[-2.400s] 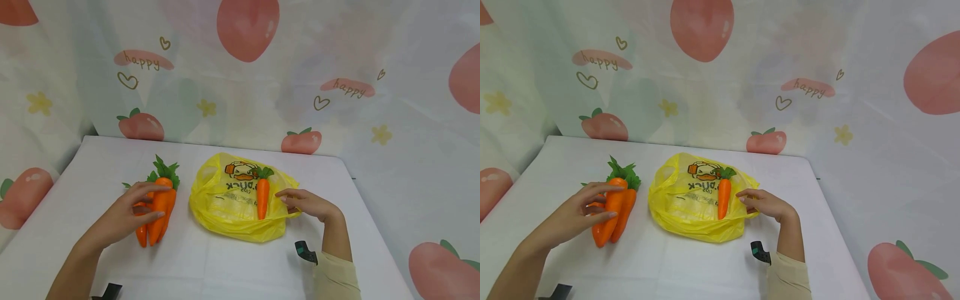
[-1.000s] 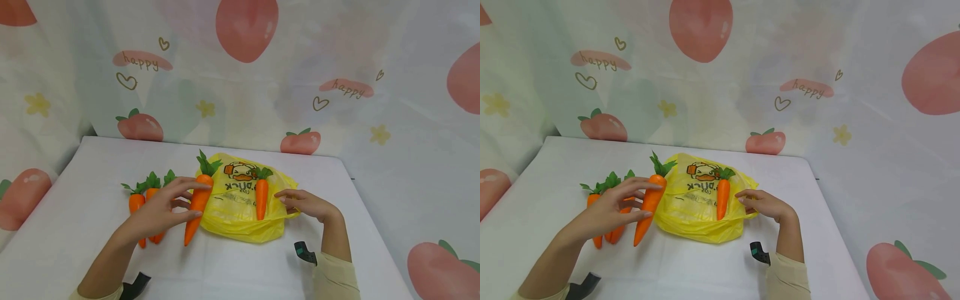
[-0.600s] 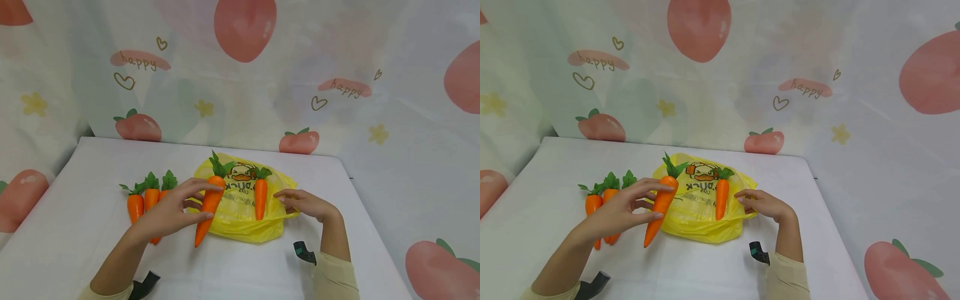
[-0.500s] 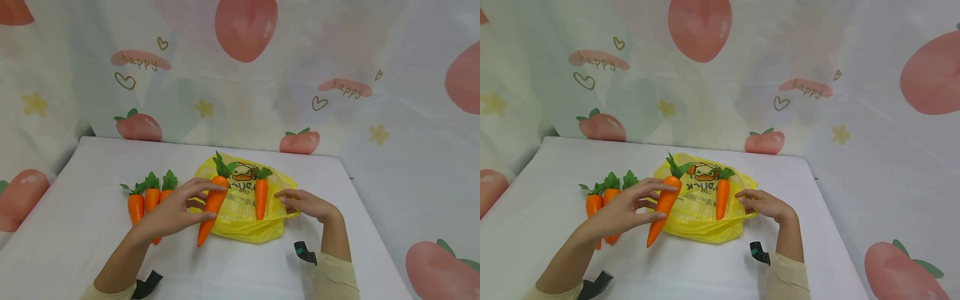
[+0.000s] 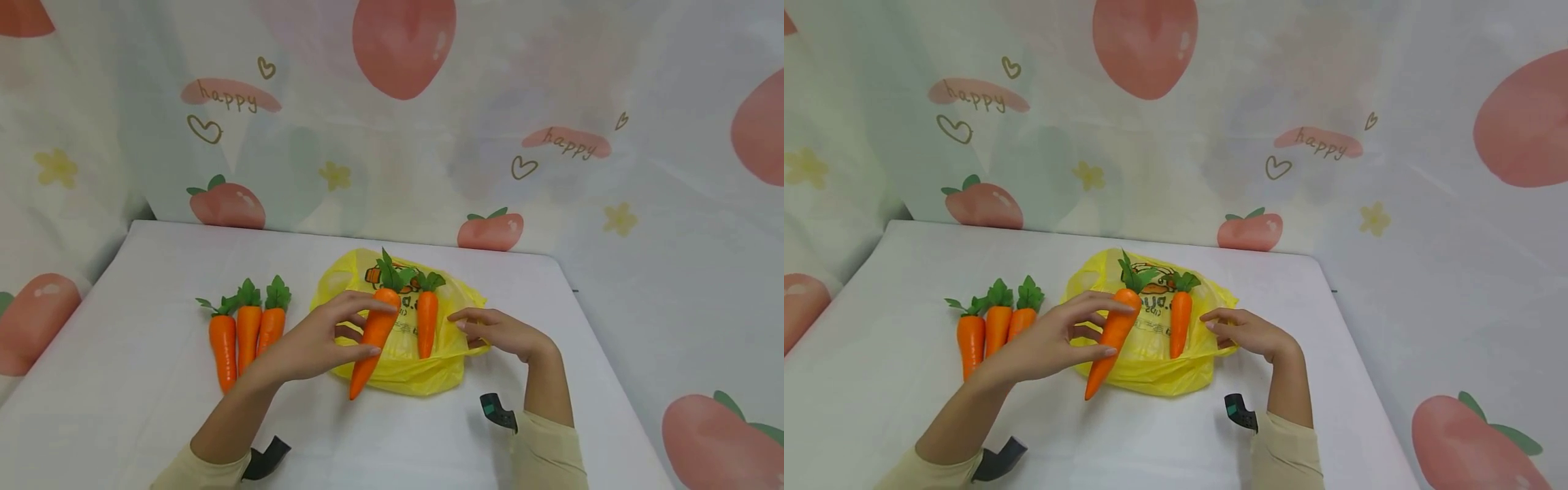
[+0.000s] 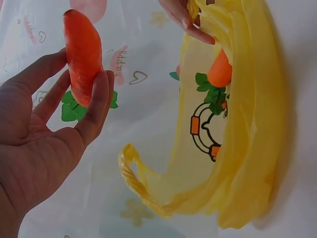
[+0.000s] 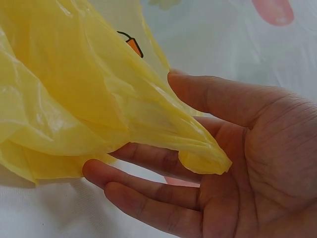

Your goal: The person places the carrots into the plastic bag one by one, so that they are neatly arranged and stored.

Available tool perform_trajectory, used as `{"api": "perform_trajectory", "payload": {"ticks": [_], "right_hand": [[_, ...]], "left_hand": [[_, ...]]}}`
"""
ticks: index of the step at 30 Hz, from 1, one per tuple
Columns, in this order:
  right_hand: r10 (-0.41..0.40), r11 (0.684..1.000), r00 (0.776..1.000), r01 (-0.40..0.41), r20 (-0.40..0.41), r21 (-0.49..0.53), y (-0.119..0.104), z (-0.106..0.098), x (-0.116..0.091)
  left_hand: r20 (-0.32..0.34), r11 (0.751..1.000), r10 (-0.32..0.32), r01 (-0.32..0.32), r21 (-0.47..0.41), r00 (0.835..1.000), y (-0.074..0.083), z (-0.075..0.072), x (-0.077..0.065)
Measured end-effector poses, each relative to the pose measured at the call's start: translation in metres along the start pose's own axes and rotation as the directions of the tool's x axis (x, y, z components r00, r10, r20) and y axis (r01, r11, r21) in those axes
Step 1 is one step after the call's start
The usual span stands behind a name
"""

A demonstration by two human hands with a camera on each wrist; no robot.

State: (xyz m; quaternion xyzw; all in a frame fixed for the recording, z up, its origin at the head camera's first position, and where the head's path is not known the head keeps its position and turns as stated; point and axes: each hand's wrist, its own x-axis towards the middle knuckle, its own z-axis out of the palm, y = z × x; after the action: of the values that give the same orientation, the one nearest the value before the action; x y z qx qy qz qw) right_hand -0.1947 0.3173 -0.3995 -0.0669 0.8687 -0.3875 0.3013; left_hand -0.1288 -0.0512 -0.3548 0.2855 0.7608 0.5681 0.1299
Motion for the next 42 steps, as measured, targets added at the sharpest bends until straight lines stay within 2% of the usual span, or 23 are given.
{"api": "perform_trajectory", "payload": {"ticks": [9,18,25,36,42], "right_hand": [[-0.003,1.0,1.0,0.003,-0.004,0.008,0.001,-0.001,0.0],[0.0,1.0,1.0,0.0,-0.005,0.01,0.003,-0.001,-0.001],[-0.009,1.0,1.0,0.009,0.001,-0.002,0.001,-0.001,-0.001],[0.013,1.0,1.0,-0.013,-0.007,-0.009,-0.001,-0.001,-0.003],[0.005,1.0,1.0,-0.005,-0.001,0.0,0.0,0.0,-0.002]], "left_hand": [[0.022,0.998,-0.045,0.046,-0.041,0.999,-0.006,0.015,0.011],[-0.01,0.991,-0.13,0.13,-0.019,0.991,-0.02,0.025,0.025],[0.003,0.991,-0.124,0.124,-0.052,0.992,-0.025,0.03,0.035],[-0.017,0.977,-0.199,0.196,-0.087,0.98,-0.044,0.034,0.053],[-0.027,0.97,-0.214,0.209,-0.124,0.977,-0.053,0.038,0.061]]}}
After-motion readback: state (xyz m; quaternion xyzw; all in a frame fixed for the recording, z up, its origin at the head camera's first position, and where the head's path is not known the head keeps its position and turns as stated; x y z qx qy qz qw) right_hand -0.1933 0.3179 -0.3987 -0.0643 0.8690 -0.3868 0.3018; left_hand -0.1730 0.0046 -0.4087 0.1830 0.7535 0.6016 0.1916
